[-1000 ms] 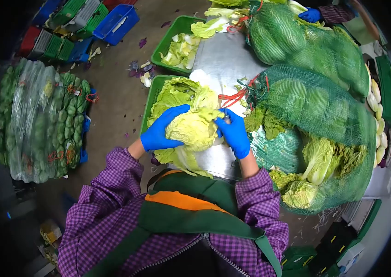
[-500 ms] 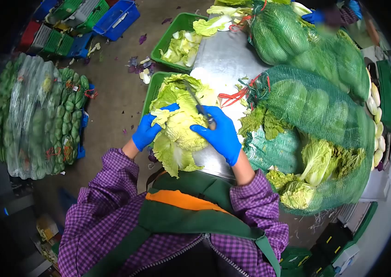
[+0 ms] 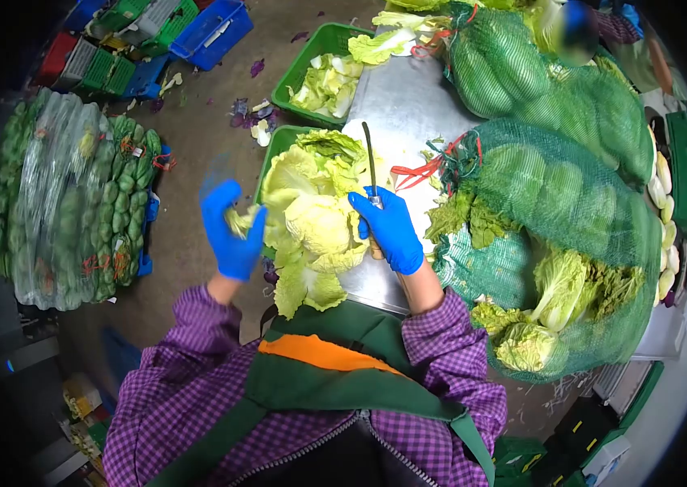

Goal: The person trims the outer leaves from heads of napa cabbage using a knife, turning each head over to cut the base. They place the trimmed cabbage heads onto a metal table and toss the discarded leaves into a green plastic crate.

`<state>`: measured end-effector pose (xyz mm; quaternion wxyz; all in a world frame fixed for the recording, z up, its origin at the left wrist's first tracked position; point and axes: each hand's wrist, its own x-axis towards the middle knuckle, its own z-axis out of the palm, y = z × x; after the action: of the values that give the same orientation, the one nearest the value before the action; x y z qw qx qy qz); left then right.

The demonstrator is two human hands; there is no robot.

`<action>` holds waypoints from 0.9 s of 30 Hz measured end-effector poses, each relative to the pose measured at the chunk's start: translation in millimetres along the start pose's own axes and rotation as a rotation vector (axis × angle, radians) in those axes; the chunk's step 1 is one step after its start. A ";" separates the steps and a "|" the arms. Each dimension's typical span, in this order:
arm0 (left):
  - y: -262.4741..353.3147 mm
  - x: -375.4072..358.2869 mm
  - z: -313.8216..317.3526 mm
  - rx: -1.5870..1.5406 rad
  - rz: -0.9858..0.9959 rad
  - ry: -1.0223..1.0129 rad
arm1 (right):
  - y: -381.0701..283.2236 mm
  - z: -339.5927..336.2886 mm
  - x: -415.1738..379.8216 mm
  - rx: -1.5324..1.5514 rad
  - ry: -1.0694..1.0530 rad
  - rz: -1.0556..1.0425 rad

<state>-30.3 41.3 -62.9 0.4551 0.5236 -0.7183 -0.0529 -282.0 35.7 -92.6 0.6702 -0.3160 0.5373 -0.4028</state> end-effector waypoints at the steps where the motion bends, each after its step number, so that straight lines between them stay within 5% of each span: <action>1: 20.0 -7.1 -7.9 -0.037 0.135 -0.064 | -2.1 2.6 -1.4 -0.002 -0.003 0.004; 3: 40.1 -26.5 -12.8 -0.128 0.159 -0.334 | -9.2 10.9 -4.0 0.025 0.047 -0.019; 6: 48.7 -30.4 6.8 -0.093 -0.092 -0.286 | -8.1 19.7 -6.8 -0.039 -0.041 -0.024; 15: 32.5 -21.8 17.4 -0.099 -0.132 -0.328 | -6.9 24.5 -7.2 -0.169 -0.070 -0.002; 17: 37.2 -15.2 14.9 0.031 -0.044 -0.468 | -4.4 36.4 -2.9 -0.597 0.152 -0.603; 22: 26.2 -10.0 3.0 -0.026 -0.074 -0.605 | 0.2 25.5 24.8 -0.850 0.239 -0.295; 26: -12.8 -17.8 -22.1 -0.198 -0.161 -0.624 | 20.3 1.6 41.2 -0.833 0.425 -0.343; 27: -21.0 -22.4 -23.7 -0.296 -0.362 -0.624 | 24.2 -0.4 41.0 -0.859 0.449 -0.335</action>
<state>2.1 59.3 -74.2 0.2687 0.5293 -0.7028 -0.3920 -273.6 11.2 -132.5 0.2742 -0.5502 0.7272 -0.3054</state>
